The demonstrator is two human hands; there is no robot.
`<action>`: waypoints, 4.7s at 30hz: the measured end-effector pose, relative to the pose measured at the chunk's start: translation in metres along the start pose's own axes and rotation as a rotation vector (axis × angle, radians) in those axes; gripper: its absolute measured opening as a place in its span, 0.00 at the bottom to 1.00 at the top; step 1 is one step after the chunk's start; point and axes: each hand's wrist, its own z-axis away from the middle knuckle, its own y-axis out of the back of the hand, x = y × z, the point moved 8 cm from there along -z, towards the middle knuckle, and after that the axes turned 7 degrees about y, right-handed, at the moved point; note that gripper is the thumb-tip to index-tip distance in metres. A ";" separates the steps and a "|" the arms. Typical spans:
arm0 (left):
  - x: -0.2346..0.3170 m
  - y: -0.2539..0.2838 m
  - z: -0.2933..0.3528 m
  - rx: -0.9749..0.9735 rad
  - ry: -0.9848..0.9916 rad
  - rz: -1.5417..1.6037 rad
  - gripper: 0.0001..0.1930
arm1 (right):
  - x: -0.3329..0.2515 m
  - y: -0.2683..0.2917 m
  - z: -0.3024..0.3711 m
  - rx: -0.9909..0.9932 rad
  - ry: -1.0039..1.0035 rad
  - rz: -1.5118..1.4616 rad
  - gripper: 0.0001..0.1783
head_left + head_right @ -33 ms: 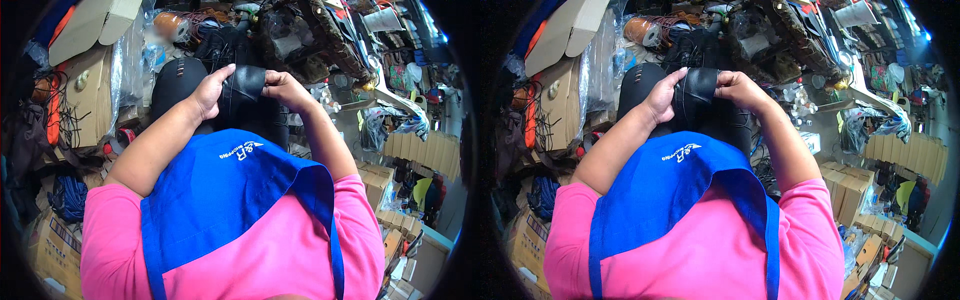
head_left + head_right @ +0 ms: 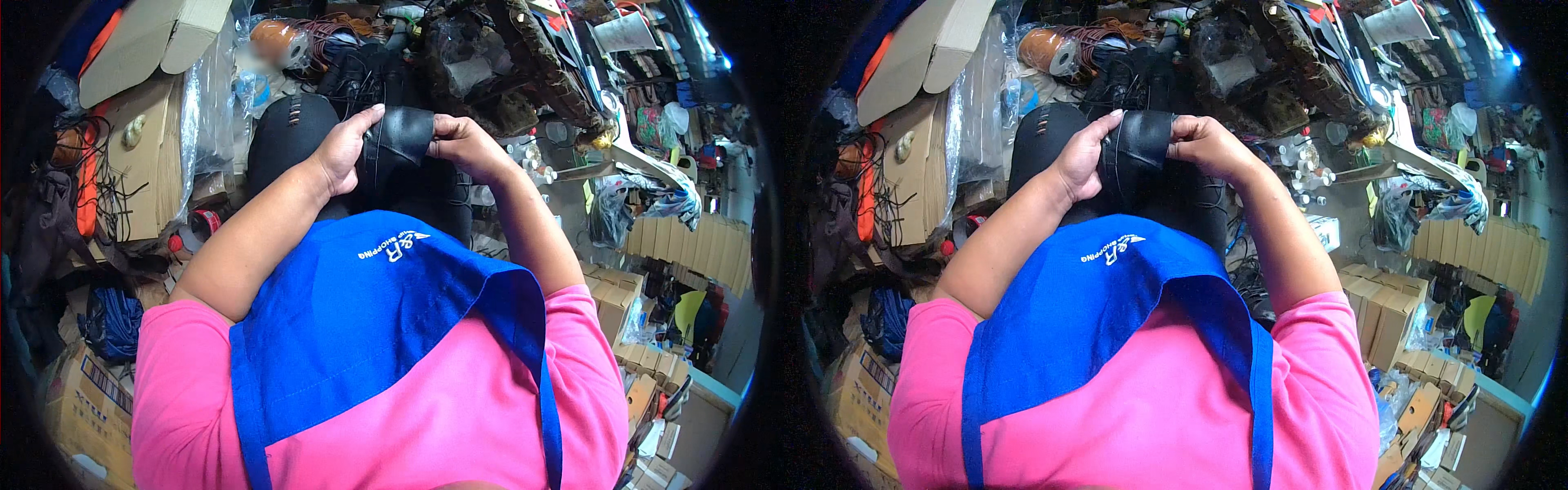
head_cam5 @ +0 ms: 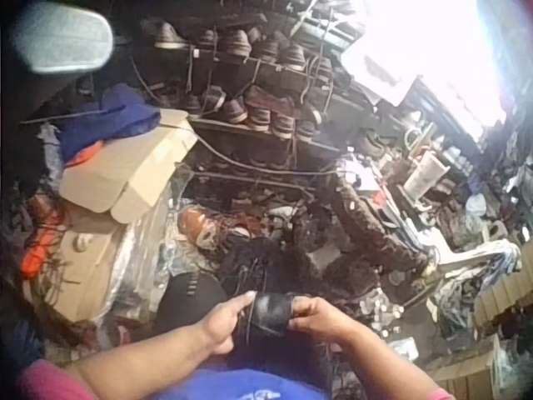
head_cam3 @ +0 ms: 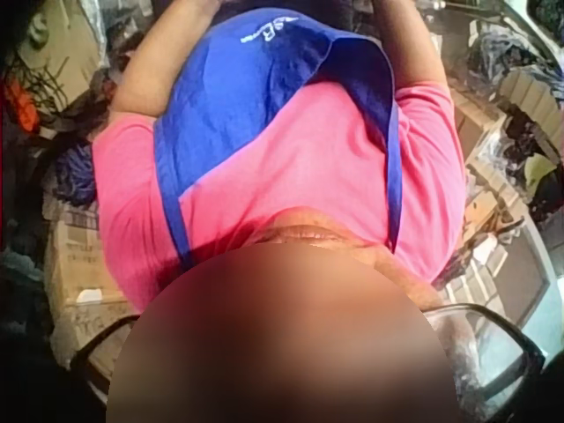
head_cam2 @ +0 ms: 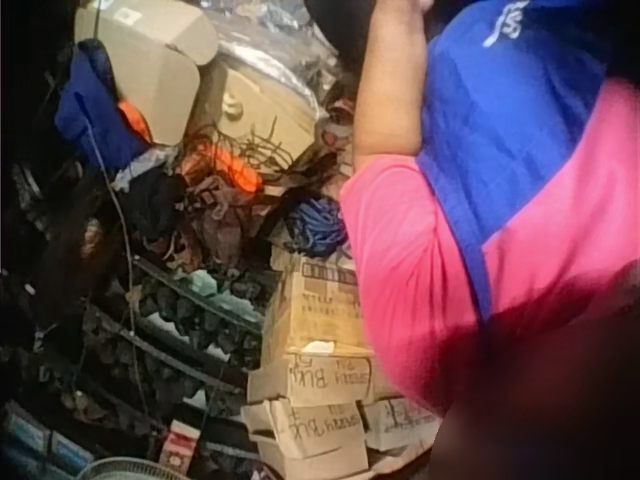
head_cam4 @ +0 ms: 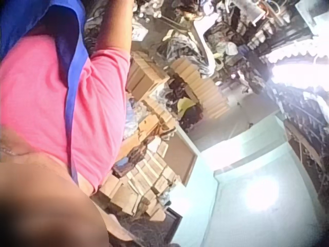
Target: Manually stitching the upper leather of a black shoe using a needle and thread.
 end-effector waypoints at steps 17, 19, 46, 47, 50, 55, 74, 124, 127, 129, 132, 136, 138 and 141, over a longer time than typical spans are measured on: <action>0.001 -0.006 0.000 -0.033 -0.034 -0.021 0.17 | -0.006 0.003 -0.002 0.020 -0.018 0.026 0.14; 0.001 -0.006 -0.001 -0.025 -0.043 -0.027 0.17 | -0.006 0.000 -0.004 -0.009 -0.002 -0.016 0.14; 0.035 0.013 0.002 0.033 -0.177 -0.080 0.18 | -0.008 -0.005 -0.049 -0.094 -0.078 -0.106 0.15; 0.034 0.013 0.004 0.044 -0.202 -0.104 0.17 | -0.007 -0.007 -0.048 -0.099 -0.070 -0.105 0.16; 0.028 0.009 0.011 0.061 -0.229 -0.120 0.17 | -0.002 -0.012 -0.042 -0.107 -0.049 -0.185 0.14; 0.015 -0.008 0.013 0.081 -0.213 -0.195 0.16 | 0.005 -0.013 -0.024 -0.103 -0.012 -0.332 0.12; 0.018 -0.015 -0.011 0.104 -0.138 -0.319 0.20 | -0.005 0.016 -0.020 -0.056 -0.014 0.025 0.12; 0.033 0.010 -0.011 0.138 -0.153 -0.099 0.17 | -0.279 -0.087 0.119 -0.469 1.061 -0.759 0.15; 0.033 0.006 -0.011 0.096 -0.146 -0.079 0.17 | -0.274 -0.101 0.118 -0.731 0.986 -0.688 0.08; 0.033 0.002 -0.012 0.052 -0.137 -0.063 0.17 | -0.275 -0.098 0.120 -0.739 1.174 -0.657 0.10; 0.035 0.006 -0.014 0.096 -0.144 -0.096 0.20 | -0.268 -0.086 0.124 -0.866 1.265 -0.597 0.11; 0.024 0.003 -0.020 -0.016 -0.003 -0.016 0.22 | -0.202 -0.030 0.069 -0.095 0.734 -0.291 0.15; 0.028 0.004 -0.020 -0.035 -0.074 -0.012 0.22 | -0.148 -0.007 0.034 0.159 0.486 0.420 0.20; 0.032 0.007 -0.018 -0.002 -0.120 -0.049 0.22 | -0.103 -0.013 0.019 0.309 0.565 0.884 0.20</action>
